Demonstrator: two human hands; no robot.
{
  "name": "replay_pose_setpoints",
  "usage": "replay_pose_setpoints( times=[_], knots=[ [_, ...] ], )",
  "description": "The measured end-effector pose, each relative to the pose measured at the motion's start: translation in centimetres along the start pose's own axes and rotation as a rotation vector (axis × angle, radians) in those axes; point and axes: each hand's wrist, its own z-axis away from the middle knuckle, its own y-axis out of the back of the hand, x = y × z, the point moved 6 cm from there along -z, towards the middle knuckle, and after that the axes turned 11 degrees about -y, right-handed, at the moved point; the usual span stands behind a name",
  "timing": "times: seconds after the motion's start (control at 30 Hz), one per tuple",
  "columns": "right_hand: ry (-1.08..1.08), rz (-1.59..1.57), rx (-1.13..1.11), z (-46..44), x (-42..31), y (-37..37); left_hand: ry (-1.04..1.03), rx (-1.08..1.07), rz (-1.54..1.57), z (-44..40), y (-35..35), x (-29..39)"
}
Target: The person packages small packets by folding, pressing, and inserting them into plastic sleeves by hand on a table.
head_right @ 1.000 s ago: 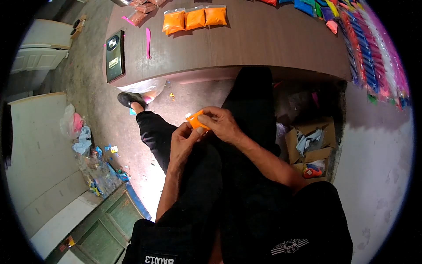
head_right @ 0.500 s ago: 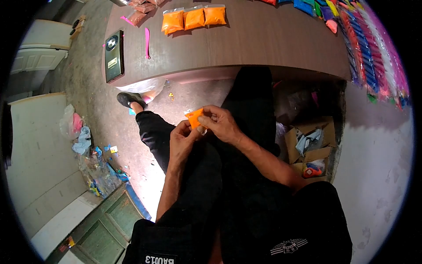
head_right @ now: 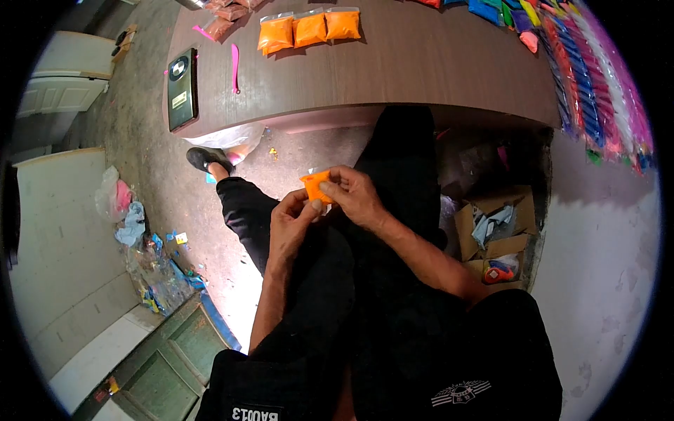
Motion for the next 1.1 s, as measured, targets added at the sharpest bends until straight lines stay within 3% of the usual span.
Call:
replay_pose_setpoints(
  times=[0.23, 0.8, 1.03, 1.1],
  knots=[
    [0.002, 0.128, -0.017, 0.5, -0.9, -0.6, -0.062, 0.019, -0.083, -0.4, 1.0, -0.4],
    [-0.001, 0.088, 0.007, 0.7, -0.7, -0.7, -0.133, 0.057, -0.068, -0.4, 1.0, -0.1],
    [0.000, 0.155, 0.029, 0.3, -0.3, -0.1, -0.121, 0.079, -0.010, -0.3, 0.6, 0.5],
    [0.007, 0.188, 0.028, 0.5, -0.4, 0.1, -0.027, 0.102, -0.020, 0.0, 0.8, 0.5]
  ],
)
